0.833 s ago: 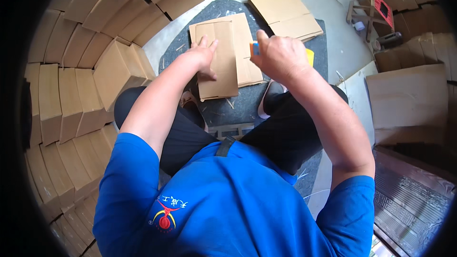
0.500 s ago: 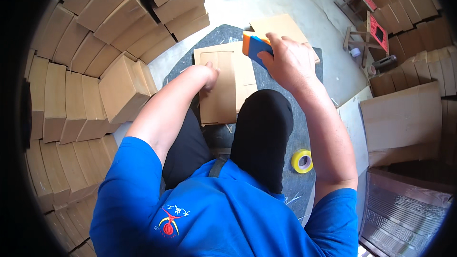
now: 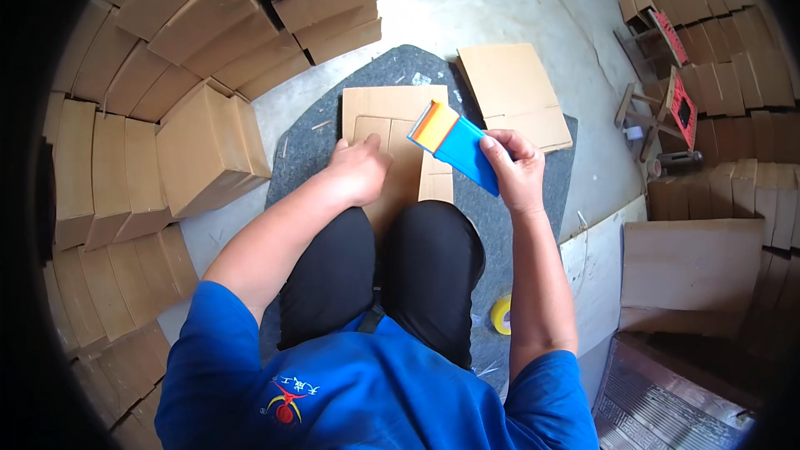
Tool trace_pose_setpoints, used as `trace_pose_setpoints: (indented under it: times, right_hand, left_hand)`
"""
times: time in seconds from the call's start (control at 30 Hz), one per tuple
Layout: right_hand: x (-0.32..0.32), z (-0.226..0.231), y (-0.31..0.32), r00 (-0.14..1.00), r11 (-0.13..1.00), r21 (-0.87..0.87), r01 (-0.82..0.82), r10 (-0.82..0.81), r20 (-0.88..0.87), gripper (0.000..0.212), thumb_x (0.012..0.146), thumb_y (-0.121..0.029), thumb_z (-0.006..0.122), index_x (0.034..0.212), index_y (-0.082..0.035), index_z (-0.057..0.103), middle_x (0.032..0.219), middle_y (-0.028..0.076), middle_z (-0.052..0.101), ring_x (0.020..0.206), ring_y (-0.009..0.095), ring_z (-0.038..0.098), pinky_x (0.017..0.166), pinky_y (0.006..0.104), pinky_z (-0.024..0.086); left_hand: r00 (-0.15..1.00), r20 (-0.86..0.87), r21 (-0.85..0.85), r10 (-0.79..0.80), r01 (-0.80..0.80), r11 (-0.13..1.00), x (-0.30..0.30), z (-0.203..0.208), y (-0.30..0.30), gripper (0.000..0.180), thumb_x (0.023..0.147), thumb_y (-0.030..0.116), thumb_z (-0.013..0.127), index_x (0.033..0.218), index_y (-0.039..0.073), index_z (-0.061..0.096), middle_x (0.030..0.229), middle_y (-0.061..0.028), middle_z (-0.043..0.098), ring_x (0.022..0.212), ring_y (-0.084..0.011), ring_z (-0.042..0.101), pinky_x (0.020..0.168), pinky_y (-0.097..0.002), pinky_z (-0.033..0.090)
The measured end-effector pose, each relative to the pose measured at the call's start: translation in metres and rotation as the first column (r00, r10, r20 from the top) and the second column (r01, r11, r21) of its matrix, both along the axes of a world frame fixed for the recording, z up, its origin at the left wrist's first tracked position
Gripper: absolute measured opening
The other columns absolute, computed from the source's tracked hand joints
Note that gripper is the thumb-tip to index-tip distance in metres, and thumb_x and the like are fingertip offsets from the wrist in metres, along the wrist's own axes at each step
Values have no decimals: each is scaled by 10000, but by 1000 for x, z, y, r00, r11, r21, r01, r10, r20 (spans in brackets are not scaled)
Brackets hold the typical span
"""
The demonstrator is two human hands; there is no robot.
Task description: Folding and taping cardboard boxes for packaging.
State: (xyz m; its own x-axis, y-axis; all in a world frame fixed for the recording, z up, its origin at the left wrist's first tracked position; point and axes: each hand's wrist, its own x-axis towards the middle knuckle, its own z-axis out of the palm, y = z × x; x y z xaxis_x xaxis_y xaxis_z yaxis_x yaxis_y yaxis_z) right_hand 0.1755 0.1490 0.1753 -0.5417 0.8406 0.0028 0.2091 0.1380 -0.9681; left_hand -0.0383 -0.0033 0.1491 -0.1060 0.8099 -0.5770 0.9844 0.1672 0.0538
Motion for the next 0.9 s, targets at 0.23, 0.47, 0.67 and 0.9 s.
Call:
trace_pose_setpoints:
  times: [0.23, 0.47, 0.67, 0.9]
  right_hand:
    - [-8, 4, 3, 986, 984, 76, -161, 157, 50, 217, 845, -166, 778, 977, 2, 742, 908, 74, 738, 826, 123, 659, 782, 281, 532]
    - [-24, -1, 2, 974, 972, 122, -199, 182, 137, 227, 833, -176, 795, 974, -4, 743, 893, 70, 737, 806, 120, 659, 769, 277, 538]
    - [-34, 3, -4, 962, 970, 105, -219, 196, 191, 239, 841, -206, 798, 968, -11, 740, 881, 60, 734, 802, 110, 657, 764, 273, 540]
    - [-44, 30, 9, 853, 951, -15, -309, 285, 437, 386, 837, -378, 809, 1030, -54, 726, 869, 61, 723, 815, 132, 676, 778, 305, 560]
  left_hand:
    - [-459, 853, -517, 249, -674, 527, -20, -9, 13, 479, 1059, 435, 427, 1141, 19, 648, 1035, -58, 647, 971, -145, 597, 881, -320, 489]
    - [-626, 766, -580, 144, -578, 575, -23, -15, 10, 314, 1025, 231, 471, 1179, 13, 636, 1050, -77, 667, 950, -161, 633, 887, -314, 504]
    - [-479, 853, -512, 208, -689, 514, -26, -9, 9, 229, 968, 46, 529, 1153, -11, 651, 1031, -97, 683, 887, -142, 645, 813, -283, 537]
    - [-420, 872, -489, 251, -762, 424, -63, -20, -16, 146, 997, 160, 612, 1001, 17, 643, 862, -58, 652, 757, -144, 648, 694, -295, 556]
